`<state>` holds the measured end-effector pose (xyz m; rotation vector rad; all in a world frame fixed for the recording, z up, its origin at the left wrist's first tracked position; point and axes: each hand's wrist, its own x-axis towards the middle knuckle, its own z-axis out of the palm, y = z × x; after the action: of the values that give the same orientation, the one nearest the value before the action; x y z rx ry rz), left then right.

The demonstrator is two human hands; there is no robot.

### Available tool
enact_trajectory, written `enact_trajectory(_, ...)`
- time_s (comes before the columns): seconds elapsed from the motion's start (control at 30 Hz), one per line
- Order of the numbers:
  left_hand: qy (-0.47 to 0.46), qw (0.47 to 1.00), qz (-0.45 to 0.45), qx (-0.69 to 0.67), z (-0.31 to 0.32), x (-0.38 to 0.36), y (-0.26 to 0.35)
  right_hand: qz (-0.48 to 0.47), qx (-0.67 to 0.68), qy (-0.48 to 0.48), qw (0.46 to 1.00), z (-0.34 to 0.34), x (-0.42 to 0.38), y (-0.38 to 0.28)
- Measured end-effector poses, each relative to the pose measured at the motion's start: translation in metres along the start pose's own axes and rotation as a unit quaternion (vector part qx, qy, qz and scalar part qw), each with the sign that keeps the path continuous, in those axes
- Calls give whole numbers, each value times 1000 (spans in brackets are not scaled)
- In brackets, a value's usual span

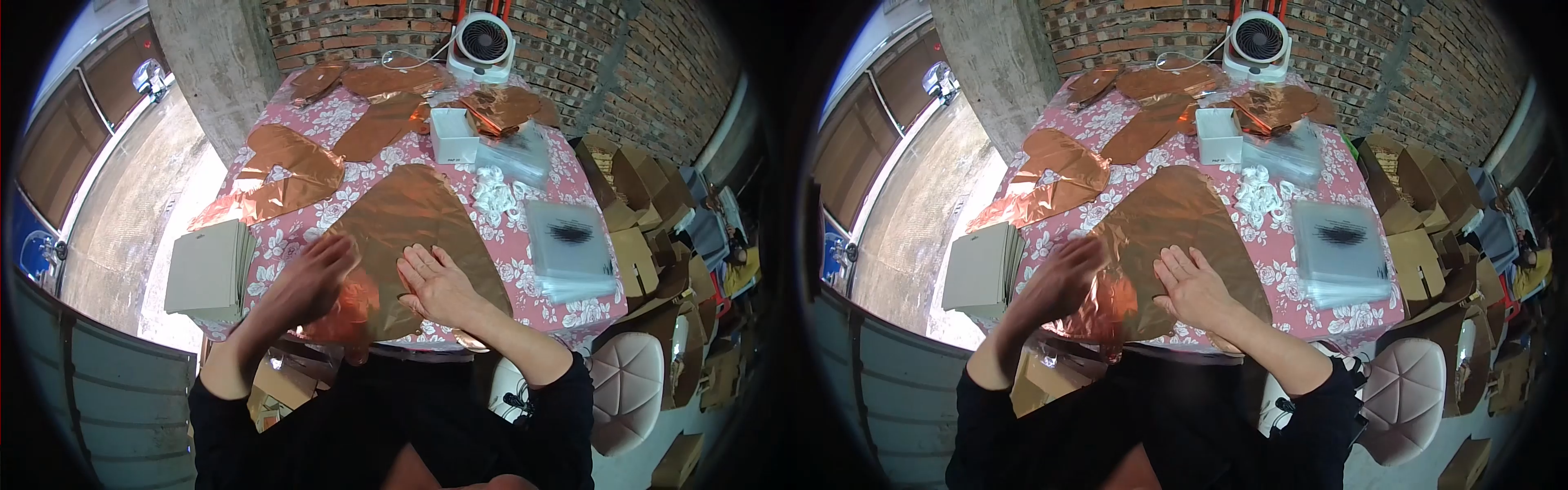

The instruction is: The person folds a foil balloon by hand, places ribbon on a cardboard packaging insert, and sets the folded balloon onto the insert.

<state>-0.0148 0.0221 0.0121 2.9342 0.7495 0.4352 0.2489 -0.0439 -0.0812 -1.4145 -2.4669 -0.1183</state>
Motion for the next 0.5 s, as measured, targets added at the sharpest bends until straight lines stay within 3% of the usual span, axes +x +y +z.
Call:
enact_trajectory(0.17,61,991,110,43,55,97,-39,2,-9,16,1000,5,-2,1)
enact_trajectory(0.27,30,989,104,97,97,143,-63,2,-15,30,999,5,-2,1)
enact_trajectory(0.5,-37,997,72,-8,132,161,-77,-4,0,48,999,10,-4,2)
